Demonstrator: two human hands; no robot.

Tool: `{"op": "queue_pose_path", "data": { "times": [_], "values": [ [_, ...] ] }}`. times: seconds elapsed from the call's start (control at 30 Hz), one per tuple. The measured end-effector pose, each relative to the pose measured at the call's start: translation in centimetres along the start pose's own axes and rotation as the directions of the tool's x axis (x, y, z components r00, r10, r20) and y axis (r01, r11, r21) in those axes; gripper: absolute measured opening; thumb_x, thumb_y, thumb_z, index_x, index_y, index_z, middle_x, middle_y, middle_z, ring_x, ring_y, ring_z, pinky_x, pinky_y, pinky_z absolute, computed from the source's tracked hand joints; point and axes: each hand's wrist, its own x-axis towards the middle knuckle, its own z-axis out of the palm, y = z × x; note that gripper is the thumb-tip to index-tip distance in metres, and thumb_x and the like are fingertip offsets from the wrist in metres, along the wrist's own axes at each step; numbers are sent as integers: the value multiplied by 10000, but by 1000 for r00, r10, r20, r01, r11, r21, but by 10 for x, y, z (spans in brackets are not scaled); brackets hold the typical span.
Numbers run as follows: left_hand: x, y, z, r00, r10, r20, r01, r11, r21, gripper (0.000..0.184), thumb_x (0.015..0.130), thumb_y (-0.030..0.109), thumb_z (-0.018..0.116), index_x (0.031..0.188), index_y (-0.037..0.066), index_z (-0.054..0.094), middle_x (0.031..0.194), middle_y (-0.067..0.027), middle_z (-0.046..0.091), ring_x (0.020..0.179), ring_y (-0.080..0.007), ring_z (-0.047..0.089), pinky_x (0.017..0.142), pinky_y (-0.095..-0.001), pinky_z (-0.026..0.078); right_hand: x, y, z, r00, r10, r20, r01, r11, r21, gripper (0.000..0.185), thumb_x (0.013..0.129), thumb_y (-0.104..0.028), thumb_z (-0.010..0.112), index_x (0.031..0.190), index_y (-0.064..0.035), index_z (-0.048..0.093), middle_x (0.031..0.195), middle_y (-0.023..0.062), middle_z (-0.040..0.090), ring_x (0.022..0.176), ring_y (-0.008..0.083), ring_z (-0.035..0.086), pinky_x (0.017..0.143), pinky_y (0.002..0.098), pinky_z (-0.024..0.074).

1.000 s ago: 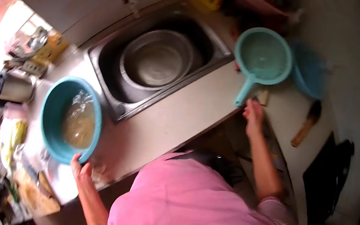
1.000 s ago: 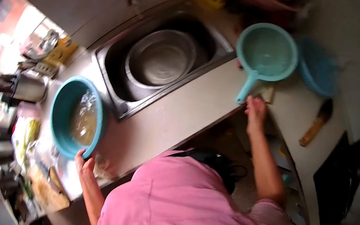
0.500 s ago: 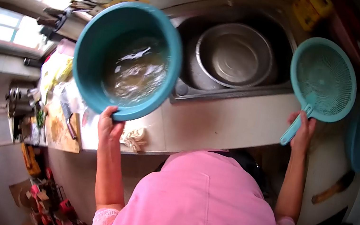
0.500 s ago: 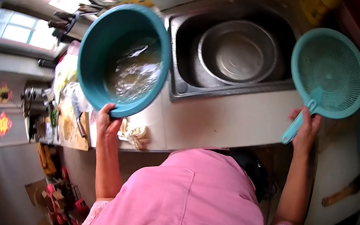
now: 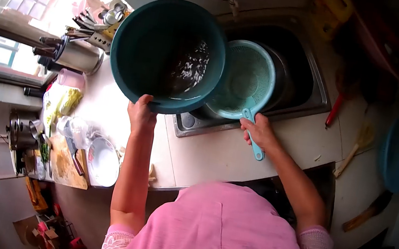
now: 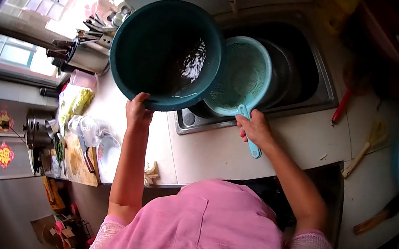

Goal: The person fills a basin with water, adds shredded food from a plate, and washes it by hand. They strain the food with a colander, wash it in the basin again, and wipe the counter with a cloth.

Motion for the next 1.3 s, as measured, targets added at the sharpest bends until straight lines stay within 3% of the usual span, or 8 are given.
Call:
{"op": "queue_pose_path", "data": {
  "times": [0.23, 0.53, 0.67, 0.87, 1.07, 1.13, 1.23, 1.3],
  "values": [
    [25, -18, 33, 978, 177, 110, -190, 974, 124, 289, 680, -48, 500, 953, 33, 457, 736, -43, 496, 682, -170, 518, 527, -280, 445, 21, 4, 2, 999, 39, 2, -39, 990, 133, 184, 802, -149, 536, 751, 7, 453, 607, 61, 492, 431, 107, 456, 356, 243, 387],
    [21, -22, 56, 802, 556, 220, -591, 793, 150, 284, 707, -84, 498, 980, -10, 522, 882, -35, 562, 799, -124, 523, 753, -226, 400, 32, 2, 7, 989, -45, 143, 19, 984, 179, 156, 809, -121, 519, 745, 10, 464, 575, 76, 488, 409, 135, 458, 342, 261, 373],
    [11, -19, 59, 607, 727, 322, -791, 593, 152, 439, 740, -120, 463, 1164, -7, 460, 1092, -79, 520, 1007, -172, 487, 887, -272, 361, 41, 20, 9, 950, -196, 241, 123, 949, 289, 160, 818, -124, 514, 734, -4, 448, 579, 69, 477, 396, 147, 448, 335, 279, 361],
    [-19, 7, 71, 344, 850, 399, -924, 229, 307, 578, 705, -189, 425, 1249, 3, 387, 1230, -111, 437, 1139, -205, 418, 959, -307, 318, 36, 19, 3, 975, -106, 196, 45, 954, 296, 148, 828, -135, 508, 770, -21, 434, 589, 55, 470, 415, 136, 449, 358, 271, 368],
    [1, 9, 46, 572, 801, 176, -798, 593, -107, 499, 734, -142, 476, 1207, 11, 438, 1193, -89, 466, 1101, -167, 439, 927, -276, 351, 30, 20, -1, 979, -112, 172, 53, 947, 316, 141, 824, -139, 509, 769, -30, 438, 588, 56, 470, 417, 129, 446, 380, 262, 375],
    [3, 9, 38, 544, 820, 180, -823, 563, -77, 357, 756, -83, 510, 1101, 8, 518, 1117, -72, 512, 1015, -151, 490, 889, -265, 383, 31, 20, -2, 971, -123, 205, 44, 934, 354, 147, 813, -145, 527, 784, -27, 445, 585, 48, 468, 422, 124, 446, 374, 260, 372],
    [3, 11, 26, 877, 479, 42, -472, 874, -116, 289, 767, -29, 524, 1054, 3, 525, 1063, -72, 531, 954, -169, 518, 869, -314, 416, 22, 9, -4, 977, -114, 182, 43, 934, 354, 165, 800, -154, 546, 778, -19, 453, 580, 36, 466, 426, 116, 445, 357, 256, 365],
    [-1, 15, 17, 947, 320, 31, -309, 932, -192, 306, 775, -14, 517, 1080, 3, 496, 1069, -87, 524, 954, -193, 521, 865, -339, 424, 15, 0, -5, 994, -77, 82, 55, 968, 245, 197, 783, -176, 568, 747, -15, 461, 595, 39, 481, 419, 102, 448, 333, 239, 356]
  ]
}}
